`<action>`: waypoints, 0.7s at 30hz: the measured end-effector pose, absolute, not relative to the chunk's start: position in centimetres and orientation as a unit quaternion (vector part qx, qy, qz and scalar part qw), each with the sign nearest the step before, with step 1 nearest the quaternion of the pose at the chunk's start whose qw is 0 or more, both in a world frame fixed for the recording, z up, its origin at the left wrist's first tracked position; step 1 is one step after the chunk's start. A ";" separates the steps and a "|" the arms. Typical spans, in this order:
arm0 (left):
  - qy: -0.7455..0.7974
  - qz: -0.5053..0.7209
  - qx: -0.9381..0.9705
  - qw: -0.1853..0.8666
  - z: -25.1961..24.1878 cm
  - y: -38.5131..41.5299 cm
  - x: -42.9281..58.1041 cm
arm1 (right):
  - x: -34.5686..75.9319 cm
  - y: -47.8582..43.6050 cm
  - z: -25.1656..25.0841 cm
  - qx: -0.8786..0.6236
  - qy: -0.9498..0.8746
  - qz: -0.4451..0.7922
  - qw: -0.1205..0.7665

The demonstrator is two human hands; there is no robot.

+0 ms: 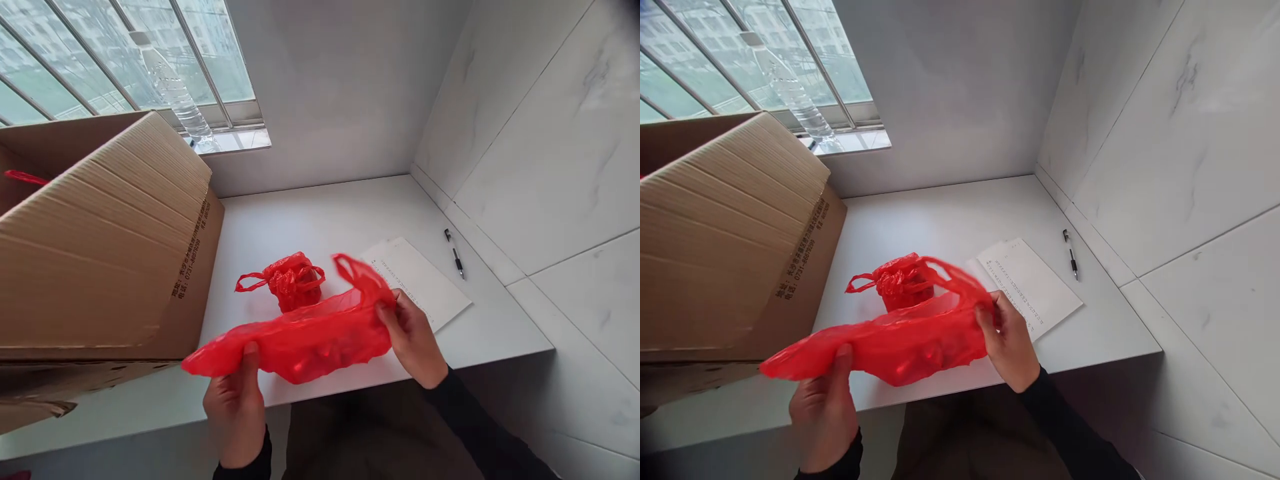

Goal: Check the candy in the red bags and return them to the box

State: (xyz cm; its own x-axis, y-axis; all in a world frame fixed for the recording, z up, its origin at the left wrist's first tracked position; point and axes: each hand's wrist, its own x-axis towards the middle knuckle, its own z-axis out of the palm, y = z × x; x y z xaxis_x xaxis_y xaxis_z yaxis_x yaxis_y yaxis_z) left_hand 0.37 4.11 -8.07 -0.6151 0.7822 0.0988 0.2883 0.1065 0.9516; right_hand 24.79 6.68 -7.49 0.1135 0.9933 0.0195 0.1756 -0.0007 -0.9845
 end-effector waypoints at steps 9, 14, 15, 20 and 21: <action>0.664 0.550 0.490 0.129 -3.9 2.5 1.5 | 24.1 2.0 -2.7 -0.482 -0.606 0.147 0.615; 0.649 0.541 0.526 0.098 -2.3 1.2 2.0 | 22.5 4.2 -2.1 -0.433 -0.839 0.096 0.316; 0.656 0.545 0.511 0.105 -2.3 1.0 2.0 | 22.6 4.7 -2.4 -0.448 -0.850 0.075 0.269; 0.680 0.541 0.470 0.154 -2.5 -0.2 1.6 | 23.4 3.9 -2.7 -0.442 -0.877 0.053 0.183; 0.681 0.544 0.461 0.167 -2.6 -0.3 1.5 | 23.5 3.4 -2.4 -0.436 -0.880 0.060 0.179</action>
State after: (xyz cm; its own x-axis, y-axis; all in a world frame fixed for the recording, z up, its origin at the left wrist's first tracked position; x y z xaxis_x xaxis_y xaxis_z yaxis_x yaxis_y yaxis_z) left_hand 1.49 -0.34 -2.58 -0.5192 0.8094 0.2745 0.4463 -0.0172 0.8947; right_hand 23.46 3.41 -2.41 -0.5568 0.7883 0.2620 0.7452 0.6133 -0.2616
